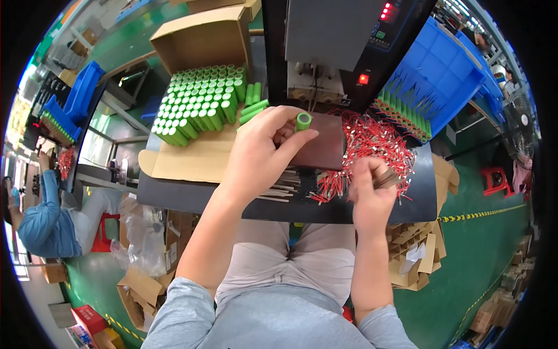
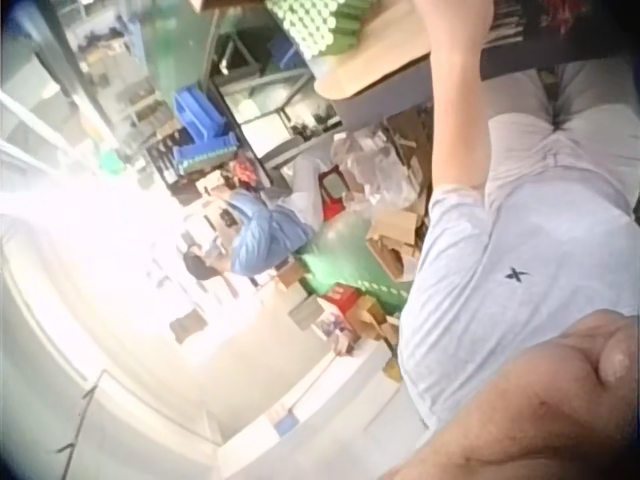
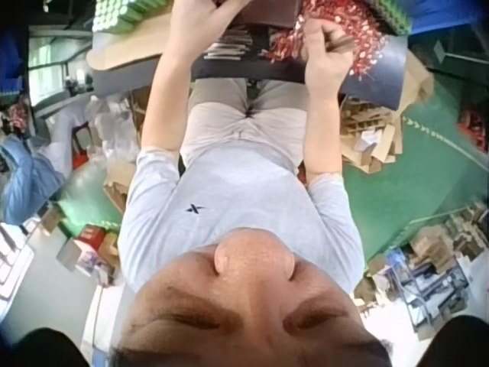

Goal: Assembling battery cells into fixtures and using a spot welder to join them.

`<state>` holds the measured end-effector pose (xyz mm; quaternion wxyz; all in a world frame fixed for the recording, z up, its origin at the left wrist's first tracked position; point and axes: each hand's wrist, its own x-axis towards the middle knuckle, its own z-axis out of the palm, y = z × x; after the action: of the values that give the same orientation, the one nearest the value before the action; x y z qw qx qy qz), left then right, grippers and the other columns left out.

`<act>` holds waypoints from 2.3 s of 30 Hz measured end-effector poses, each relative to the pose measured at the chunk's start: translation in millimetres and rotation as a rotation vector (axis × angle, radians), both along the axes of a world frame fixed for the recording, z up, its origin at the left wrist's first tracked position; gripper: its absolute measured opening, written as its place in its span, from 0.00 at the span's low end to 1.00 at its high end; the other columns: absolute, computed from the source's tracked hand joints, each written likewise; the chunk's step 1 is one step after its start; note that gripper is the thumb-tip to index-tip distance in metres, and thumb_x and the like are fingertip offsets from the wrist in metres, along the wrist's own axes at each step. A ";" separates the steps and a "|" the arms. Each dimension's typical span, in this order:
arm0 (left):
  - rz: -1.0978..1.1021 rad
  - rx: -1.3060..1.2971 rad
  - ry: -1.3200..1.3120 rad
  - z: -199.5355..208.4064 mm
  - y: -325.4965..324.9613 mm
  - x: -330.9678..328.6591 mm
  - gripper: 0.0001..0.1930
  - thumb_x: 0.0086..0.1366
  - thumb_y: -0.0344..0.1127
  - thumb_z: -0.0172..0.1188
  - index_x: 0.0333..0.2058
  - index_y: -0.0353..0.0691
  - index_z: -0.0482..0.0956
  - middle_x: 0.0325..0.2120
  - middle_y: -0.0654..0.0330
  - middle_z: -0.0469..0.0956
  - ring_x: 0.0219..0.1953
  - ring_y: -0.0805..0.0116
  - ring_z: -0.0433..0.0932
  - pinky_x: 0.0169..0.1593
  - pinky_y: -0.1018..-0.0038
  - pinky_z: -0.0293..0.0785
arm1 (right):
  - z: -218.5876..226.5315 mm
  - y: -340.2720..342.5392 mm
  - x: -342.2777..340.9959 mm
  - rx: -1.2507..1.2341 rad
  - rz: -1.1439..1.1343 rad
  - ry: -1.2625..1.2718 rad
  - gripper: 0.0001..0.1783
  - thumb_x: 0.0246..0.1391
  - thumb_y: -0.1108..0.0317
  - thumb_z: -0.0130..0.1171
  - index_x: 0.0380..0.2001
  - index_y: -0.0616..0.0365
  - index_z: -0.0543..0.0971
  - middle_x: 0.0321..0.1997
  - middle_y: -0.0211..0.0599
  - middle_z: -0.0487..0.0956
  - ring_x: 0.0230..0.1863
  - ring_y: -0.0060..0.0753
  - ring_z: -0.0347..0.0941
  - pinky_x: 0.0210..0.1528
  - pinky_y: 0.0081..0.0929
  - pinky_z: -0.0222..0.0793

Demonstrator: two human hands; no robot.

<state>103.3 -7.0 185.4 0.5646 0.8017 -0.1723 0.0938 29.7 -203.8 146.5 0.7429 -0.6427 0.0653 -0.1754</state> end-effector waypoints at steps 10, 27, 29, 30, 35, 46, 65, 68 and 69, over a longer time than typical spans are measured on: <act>-0.029 -0.036 0.041 -6.0 4.6 6.0 0.13 0.65 0.30 0.72 0.47 0.34 0.85 0.33 0.66 0.81 0.33 0.81 0.78 0.39 0.81 0.76 | 50.0 19.6 58.3 0.206 0.272 0.087 0.11 0.66 0.67 0.68 0.45 0.62 0.80 0.29 0.21 0.77 0.19 0.05 0.58 0.19 0.14 0.48; -0.015 0.034 -0.028 -6.7 1.3 8.5 0.16 0.65 0.30 0.72 0.50 0.33 0.84 0.32 0.61 0.81 0.33 0.75 0.80 0.40 0.76 0.78 | 44.0 31.8 81.4 0.203 0.288 -0.063 0.19 0.59 0.73 0.72 0.50 0.64 0.78 0.28 0.20 0.77 0.20 0.05 0.61 0.18 0.13 0.47; -0.007 0.056 -0.033 -6.1 1.9 8.1 0.16 0.65 0.30 0.72 0.50 0.33 0.84 0.32 0.61 0.81 0.33 0.74 0.81 0.40 0.76 0.78 | 43.7 32.3 81.6 0.200 0.285 -0.058 0.19 0.59 0.74 0.72 0.51 0.65 0.78 0.28 0.20 0.77 0.20 0.05 0.61 0.18 0.13 0.47; -0.001 0.078 -0.041 -6.1 2.1 8.0 0.16 0.65 0.30 0.73 0.50 0.33 0.84 0.32 0.61 0.81 0.33 0.74 0.81 0.40 0.76 0.79 | 43.1 32.4 81.8 0.196 0.281 -0.057 0.19 0.59 0.74 0.72 0.51 0.65 0.78 0.27 0.20 0.77 0.20 0.04 0.60 0.18 0.13 0.47; -0.001 0.067 -0.043 -5.9 1.8 7.0 0.17 0.64 0.30 0.73 0.50 0.33 0.84 0.32 0.60 0.81 0.33 0.73 0.81 0.40 0.76 0.79 | 40.9 31.0 82.6 0.197 0.302 -0.064 0.19 0.59 0.74 0.72 0.51 0.66 0.78 0.27 0.20 0.77 0.19 0.04 0.59 0.18 0.13 0.46; 0.002 0.069 -0.057 -8.0 2.5 7.9 0.18 0.64 0.31 0.74 0.50 0.32 0.83 0.32 0.60 0.82 0.33 0.73 0.81 0.40 0.76 0.79 | 40.6 30.0 84.0 0.205 0.315 -0.066 0.20 0.58 0.73 0.72 0.52 0.67 0.78 0.29 0.21 0.80 0.20 0.04 0.60 0.19 0.12 0.46; -0.001 0.035 -0.005 -6.9 1.7 5.9 0.15 0.65 0.29 0.72 0.49 0.34 0.84 0.33 0.62 0.83 0.34 0.76 0.81 0.40 0.77 0.78 | 38.1 25.1 80.2 0.217 0.319 -0.042 0.14 0.63 0.70 0.69 0.48 0.65 0.80 0.29 0.21 0.79 0.19 0.05 0.60 0.19 0.12 0.48; -0.007 0.032 -0.018 -7.6 3.8 5.1 0.15 0.64 0.29 0.72 0.49 0.34 0.85 0.34 0.63 0.82 0.34 0.76 0.80 0.40 0.78 0.77 | 41.3 22.9 71.5 0.156 0.178 -0.021 0.11 0.65 0.69 0.68 0.46 0.63 0.80 0.30 0.23 0.79 0.21 0.08 0.63 0.21 0.13 0.52; -0.013 0.030 -0.029 -7.9 5.6 4.9 0.14 0.64 0.28 0.72 0.49 0.35 0.85 0.33 0.64 0.82 0.33 0.77 0.79 0.39 0.79 0.76 | 43.2 21.9 66.8 0.081 0.073 0.000 0.11 0.66 0.68 0.67 0.46 0.63 0.81 0.31 0.25 0.79 0.23 0.10 0.65 0.23 0.14 0.54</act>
<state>108.2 -1.4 177.5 0.5507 0.8074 -0.1872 0.0991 96.5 -182.0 189.7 0.7742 -0.6141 0.0491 -0.1455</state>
